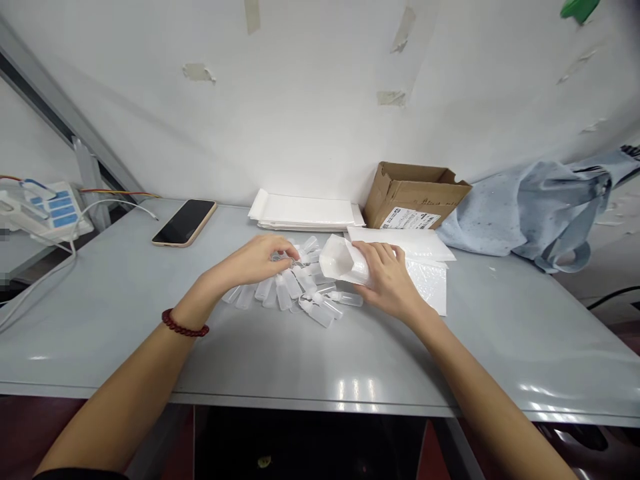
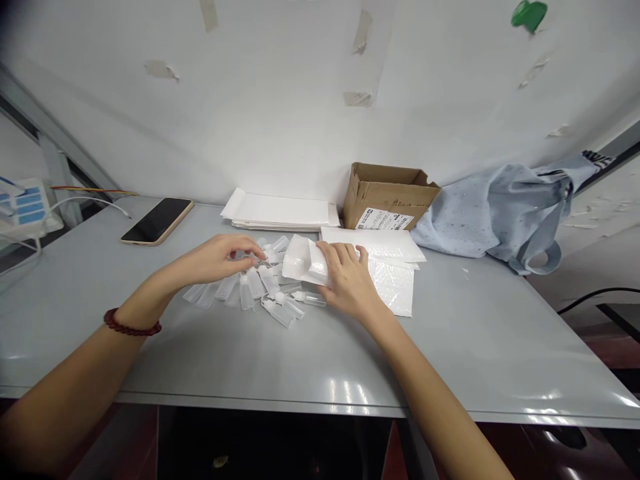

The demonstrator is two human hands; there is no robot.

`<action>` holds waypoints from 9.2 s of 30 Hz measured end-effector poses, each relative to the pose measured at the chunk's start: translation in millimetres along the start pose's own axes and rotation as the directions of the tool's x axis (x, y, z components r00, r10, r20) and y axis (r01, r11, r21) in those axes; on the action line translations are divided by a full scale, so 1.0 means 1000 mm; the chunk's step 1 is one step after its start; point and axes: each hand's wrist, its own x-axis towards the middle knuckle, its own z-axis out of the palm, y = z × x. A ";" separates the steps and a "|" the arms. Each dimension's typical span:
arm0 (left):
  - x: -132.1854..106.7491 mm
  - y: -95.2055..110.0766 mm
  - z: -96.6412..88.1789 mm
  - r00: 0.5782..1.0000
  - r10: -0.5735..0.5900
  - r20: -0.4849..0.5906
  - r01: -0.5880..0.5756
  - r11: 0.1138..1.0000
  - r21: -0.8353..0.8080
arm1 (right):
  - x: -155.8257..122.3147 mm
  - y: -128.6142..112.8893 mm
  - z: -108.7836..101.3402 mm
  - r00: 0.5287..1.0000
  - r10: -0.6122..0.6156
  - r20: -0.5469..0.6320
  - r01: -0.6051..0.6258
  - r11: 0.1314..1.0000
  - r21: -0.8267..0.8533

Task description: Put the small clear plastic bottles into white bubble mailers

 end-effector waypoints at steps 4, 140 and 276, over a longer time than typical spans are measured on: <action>0.001 -0.002 0.001 0.998 -0.027 -0.053 0.027 1.000 0.004 | 0.000 -0.001 0.000 1.000 -0.004 -0.025 0.005 1.000 0.012; -0.009 0.050 0.047 0.949 0.194 -0.250 -0.276 0.894 -0.354 | -0.003 -0.032 0.000 0.992 -0.054 -0.117 0.069 0.989 0.129; -0.013 0.046 0.056 0.934 0.346 -0.091 -0.347 0.938 0.003 | 0.007 -0.015 -0.002 0.982 0.187 0.024 -0.185 0.932 0.311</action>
